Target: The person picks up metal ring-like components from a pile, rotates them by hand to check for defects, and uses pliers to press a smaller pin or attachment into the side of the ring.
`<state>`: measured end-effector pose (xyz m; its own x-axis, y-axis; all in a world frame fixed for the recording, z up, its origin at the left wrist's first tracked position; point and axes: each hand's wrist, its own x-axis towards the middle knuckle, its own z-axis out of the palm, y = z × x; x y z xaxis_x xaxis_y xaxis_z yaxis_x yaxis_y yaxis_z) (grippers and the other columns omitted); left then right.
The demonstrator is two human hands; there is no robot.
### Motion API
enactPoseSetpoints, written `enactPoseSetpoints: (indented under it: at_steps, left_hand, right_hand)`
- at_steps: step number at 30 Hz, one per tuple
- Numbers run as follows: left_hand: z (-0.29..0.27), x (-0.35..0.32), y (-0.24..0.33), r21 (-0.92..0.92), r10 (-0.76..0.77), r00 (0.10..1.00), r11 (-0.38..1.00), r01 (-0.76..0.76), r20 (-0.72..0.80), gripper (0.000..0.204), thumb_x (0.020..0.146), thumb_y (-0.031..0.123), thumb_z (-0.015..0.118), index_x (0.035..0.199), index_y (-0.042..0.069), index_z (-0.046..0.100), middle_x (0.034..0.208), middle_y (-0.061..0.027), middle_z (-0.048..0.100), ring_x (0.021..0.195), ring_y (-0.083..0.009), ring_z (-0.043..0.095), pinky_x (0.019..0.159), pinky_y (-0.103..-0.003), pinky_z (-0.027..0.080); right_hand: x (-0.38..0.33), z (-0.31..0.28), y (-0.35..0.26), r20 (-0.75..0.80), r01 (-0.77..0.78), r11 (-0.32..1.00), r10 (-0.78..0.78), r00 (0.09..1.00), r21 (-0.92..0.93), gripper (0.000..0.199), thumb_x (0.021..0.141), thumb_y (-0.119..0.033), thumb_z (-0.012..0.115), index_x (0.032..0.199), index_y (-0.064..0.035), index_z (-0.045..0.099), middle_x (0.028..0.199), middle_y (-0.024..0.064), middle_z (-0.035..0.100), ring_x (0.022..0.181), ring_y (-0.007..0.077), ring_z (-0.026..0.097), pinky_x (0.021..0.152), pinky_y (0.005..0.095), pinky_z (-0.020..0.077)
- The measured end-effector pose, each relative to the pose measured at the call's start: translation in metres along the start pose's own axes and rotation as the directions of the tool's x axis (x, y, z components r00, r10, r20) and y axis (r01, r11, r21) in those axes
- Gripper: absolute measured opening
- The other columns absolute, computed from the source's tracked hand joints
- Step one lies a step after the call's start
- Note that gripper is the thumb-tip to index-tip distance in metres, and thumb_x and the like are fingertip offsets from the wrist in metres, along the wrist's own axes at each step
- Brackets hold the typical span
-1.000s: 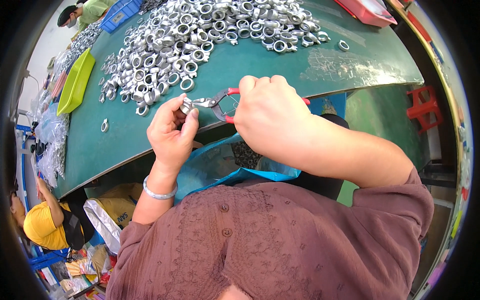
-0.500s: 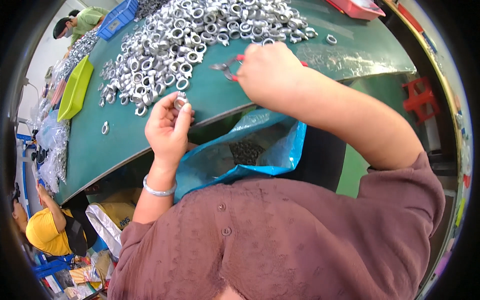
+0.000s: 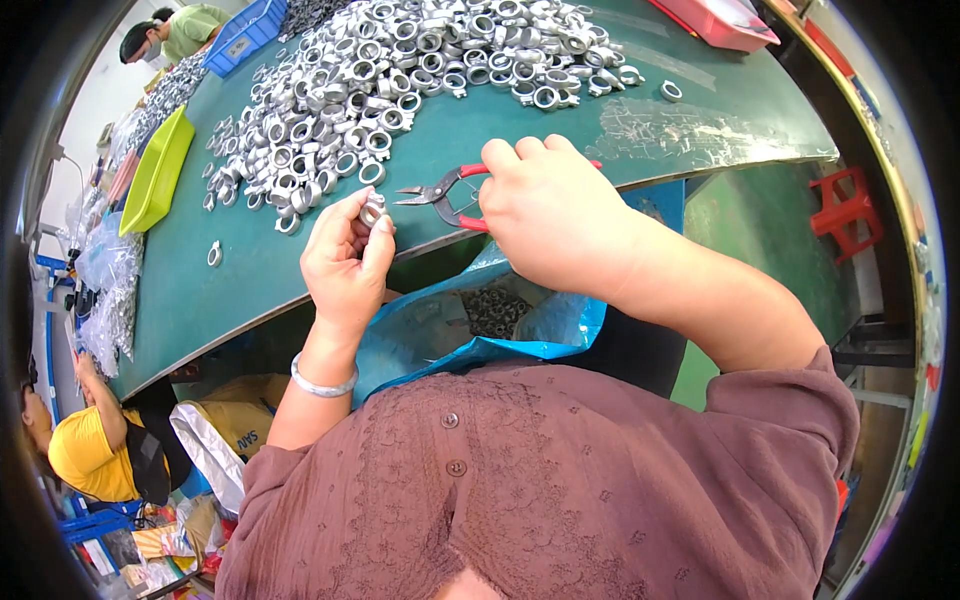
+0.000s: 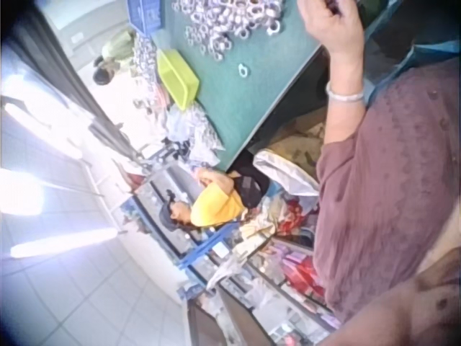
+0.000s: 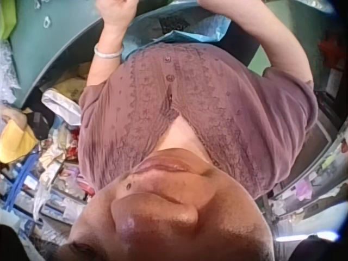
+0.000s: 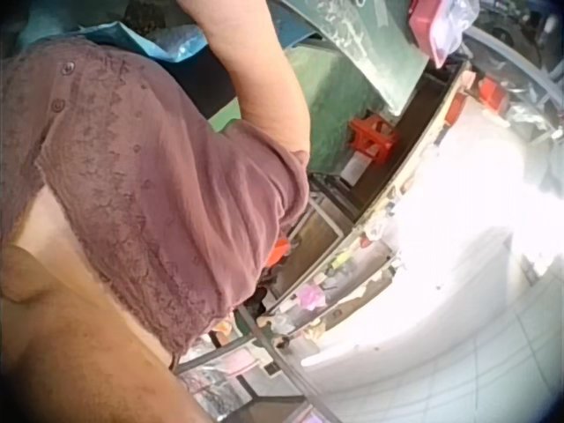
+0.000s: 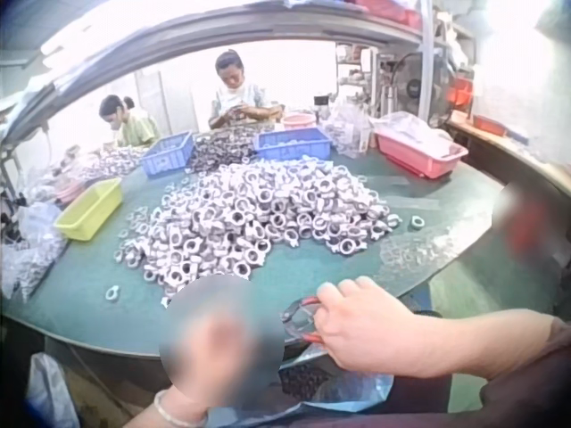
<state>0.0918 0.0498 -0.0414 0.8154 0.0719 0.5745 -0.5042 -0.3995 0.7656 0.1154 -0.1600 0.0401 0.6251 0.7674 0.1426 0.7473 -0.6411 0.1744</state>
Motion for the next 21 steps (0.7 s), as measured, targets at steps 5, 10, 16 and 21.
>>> enactPoseSetpoints:
  at_steps: [5, 10, 16, 21]
  left_hand:
    - [0.0008, 0.0002, 0.0009, -0.002, -0.003, 1.0, 1.0, 0.003, 0.004, 0.028, 0.078, -0.005, 0.059, 0.105, -0.005, 0.055, 0.089, -0.004, 0.054, 0.071, -0.0059, 0.054, 0.059, -0.017, 0.046]
    - [0.0012, -0.0001, -0.0001, 0.016, 0.001, 1.0, 1.0, -0.001, -0.002, 0.027, 0.078, -0.005, 0.059, 0.105, -0.005, 0.055, 0.088, -0.004, 0.055, 0.069, -0.0058, 0.055, 0.058, -0.016, 0.046]
    - [0.0008, -0.0001, -0.0003, -0.022, -0.03, 1.0, 0.999, 0.03, 0.002, 0.026, 0.079, -0.005, 0.059, 0.105, -0.005, 0.055, 0.086, -0.0041, 0.056, 0.069, -0.0056, 0.055, 0.058, -0.016, 0.046]
    - [0.0006, 0.0003, 0.0003, -0.033, -0.036, 0.999, 0.999, 0.036, 0.003, 0.027, 0.079, -0.005, 0.059, 0.105, -0.005, 0.055, 0.086, -0.004, 0.055, 0.069, -0.0058, 0.055, 0.058, -0.016, 0.046]
  right_hand:
    - [0.0011, 0.0043, -0.004, -0.024, 0.019, 1.0, -0.019, 1.0, 0.01, 0.011, 0.068, -0.01, 0.055, 0.07, -0.0017, 0.061, 0.08, 0.0104, 0.051, 0.077, 0.0229, 0.053, 0.066, 0.0321, 0.0412]
    - [0.0021, 0.0052, -0.0069, -0.035, 0.015, 1.0, -0.015, 0.999, 0.015, 0.011, 0.067, -0.011, 0.055, 0.069, -0.0019, 0.062, 0.079, 0.0104, 0.051, 0.078, 0.0232, 0.053, 0.066, 0.0322, 0.0414]
    - [0.0031, 0.0048, -0.009, -0.037, 0.001, 1.0, 0.0, 0.999, 0.012, 0.011, 0.068, -0.011, 0.055, 0.069, -0.0027, 0.062, 0.079, 0.0102, 0.052, 0.078, 0.023, 0.053, 0.067, 0.0319, 0.0412]
    - [0.0033, 0.0033, -0.0096, -0.039, -0.008, 1.0, 0.009, 0.999, 0.018, 0.011, 0.069, -0.011, 0.055, 0.069, -0.0029, 0.062, 0.079, 0.0103, 0.052, 0.079, 0.023, 0.053, 0.067, 0.0319, 0.041]
